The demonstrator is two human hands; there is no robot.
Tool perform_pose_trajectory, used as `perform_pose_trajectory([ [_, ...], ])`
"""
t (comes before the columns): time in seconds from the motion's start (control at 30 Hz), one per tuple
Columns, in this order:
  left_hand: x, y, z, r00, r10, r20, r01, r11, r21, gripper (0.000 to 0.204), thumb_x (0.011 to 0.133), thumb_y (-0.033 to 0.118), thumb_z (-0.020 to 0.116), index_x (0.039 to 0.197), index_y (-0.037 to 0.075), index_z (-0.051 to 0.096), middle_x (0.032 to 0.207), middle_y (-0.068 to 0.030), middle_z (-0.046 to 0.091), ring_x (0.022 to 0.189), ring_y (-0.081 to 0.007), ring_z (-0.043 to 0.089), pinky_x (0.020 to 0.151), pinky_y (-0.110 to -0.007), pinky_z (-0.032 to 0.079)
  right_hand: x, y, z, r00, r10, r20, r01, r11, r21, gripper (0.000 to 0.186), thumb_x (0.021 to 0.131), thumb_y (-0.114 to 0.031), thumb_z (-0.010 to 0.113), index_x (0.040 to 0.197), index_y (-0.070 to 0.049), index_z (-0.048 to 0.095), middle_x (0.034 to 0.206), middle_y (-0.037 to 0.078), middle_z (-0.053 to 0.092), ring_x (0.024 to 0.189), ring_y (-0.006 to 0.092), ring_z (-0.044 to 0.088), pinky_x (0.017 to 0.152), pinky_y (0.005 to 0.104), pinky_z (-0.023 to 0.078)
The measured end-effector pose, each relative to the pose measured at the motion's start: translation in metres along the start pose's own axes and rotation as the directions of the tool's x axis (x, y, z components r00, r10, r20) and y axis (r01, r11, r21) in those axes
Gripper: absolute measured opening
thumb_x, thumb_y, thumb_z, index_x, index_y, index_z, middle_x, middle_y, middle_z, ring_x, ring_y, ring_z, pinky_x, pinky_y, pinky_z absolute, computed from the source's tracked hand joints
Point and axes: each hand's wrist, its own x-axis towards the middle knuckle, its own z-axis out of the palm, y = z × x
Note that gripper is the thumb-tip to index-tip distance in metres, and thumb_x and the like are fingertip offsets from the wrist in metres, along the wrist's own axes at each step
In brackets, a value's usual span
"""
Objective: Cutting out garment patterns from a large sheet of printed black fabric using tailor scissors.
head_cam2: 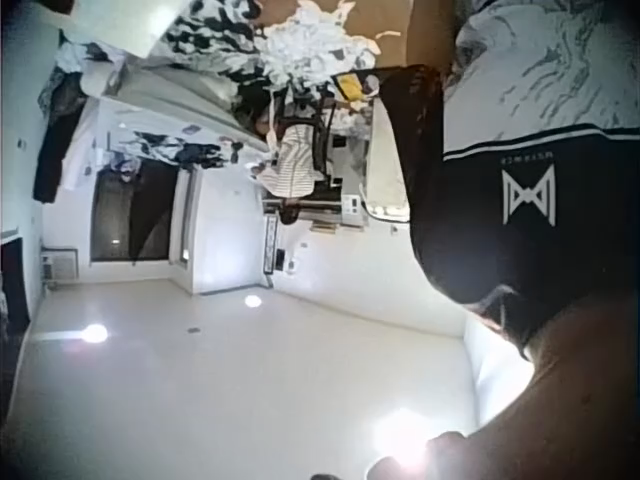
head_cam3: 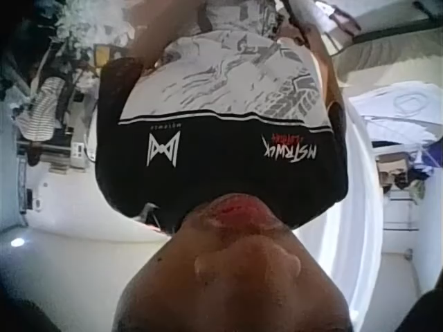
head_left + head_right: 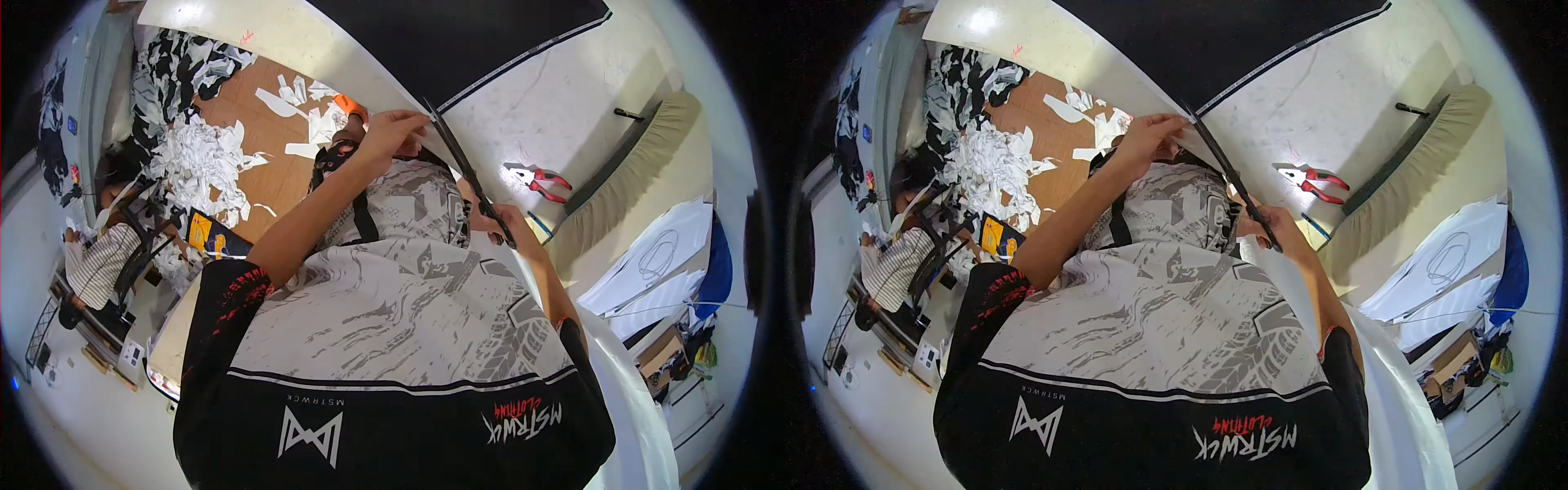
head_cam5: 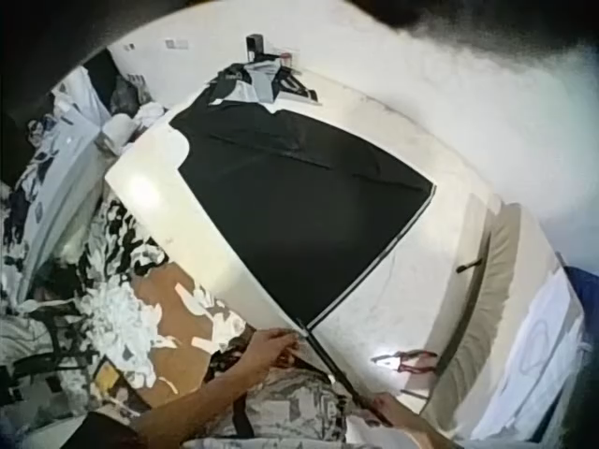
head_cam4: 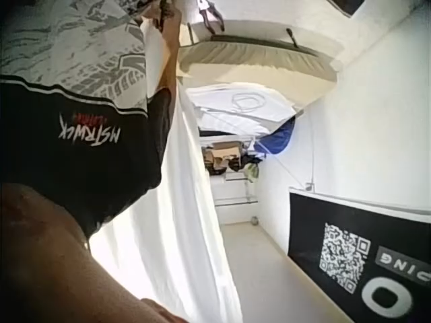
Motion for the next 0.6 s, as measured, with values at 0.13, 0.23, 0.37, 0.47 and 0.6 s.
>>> perform_pose_trajectory([
  [0.13,0.005,0.007,0.004,0.998,-0.024,-0.053,0.022,0.999,-0.043,0.019,0.099,0.022,0.076,0.109,0.006,0.074,0.082,0.0003,0.066,0.06,-0.0093,0.059,0.058,-0.026,0.049,0.008,0.011,-0.002,1.0,0.009,-0.026,-0.01,1.0,-0.016,0.023,0.102,-0.027,0.072,0.093,-0.007,0.065,0.066,-0.003,0.055,0.059,0.0091,0.057,0.054,0.0274,0.041],
  [0.23,0.004,0.009,0.001,0.997,0.0,-0.083,-0.004,0.999,-0.049,0.016,0.099,0.02,0.077,0.105,0.006,0.073,0.076,0.0016,0.064,0.058,-0.0088,0.057,0.055,-0.025,0.047,0.01,-0.005,0.002,1.0,-0.007,-0.013,0.007,0.998,-0.068,0.025,0.102,-0.028,0.072,0.092,-0.006,0.065,0.066,-0.003,0.056,0.059,0.0088,0.056,0.054,0.0272,0.04],
  [0.37,0.005,0.012,-0.003,0.997,0.006,-0.075,-0.008,1.0,-0.03,0.013,0.099,0.018,0.076,0.104,0.006,0.074,0.073,0.0017,0.064,0.057,-0.0089,0.058,0.053,-0.024,0.045,0.015,-0.014,0.002,1.0,-0.009,-0.01,0.009,1.0,-0.015,0.027,0.101,-0.029,0.073,0.089,-0.006,0.065,0.067,-0.003,0.057,0.058,0.0082,0.055,0.053,0.0276,0.04],
  [0.47,0.008,0.008,-0.005,0.998,0.023,-0.061,-0.025,0.999,-0.031,0.012,0.099,0.016,0.075,0.103,0.006,0.073,0.073,0.001,0.064,0.057,-0.009,0.058,0.051,-0.023,0.043,0.024,-0.006,-0.007,1.0,-0.009,-0.012,0.009,1.0,-0.02,0.028,0.101,-0.031,0.074,0.089,-0.006,0.066,0.067,-0.003,0.057,0.058,0.0073,0.054,0.052,0.0272,0.039],
  [0.6,0.004,0.013,-0.011,0.998,0.05,-0.044,-0.052,0.998,-0.047,0.011,0.1,0.015,0.074,0.103,0.004,0.072,0.073,0.0004,0.064,0.056,-0.009,0.058,0.049,-0.023,0.041,0.023,-0.025,0.003,1.0,-0.006,-0.01,0.006,1.0,-0.025,0.03,0.098,-0.033,0.079,0.088,-0.007,0.067,0.065,-0.004,0.056,0.054,0.0055,0.052,0.049,0.0252,0.037],
])
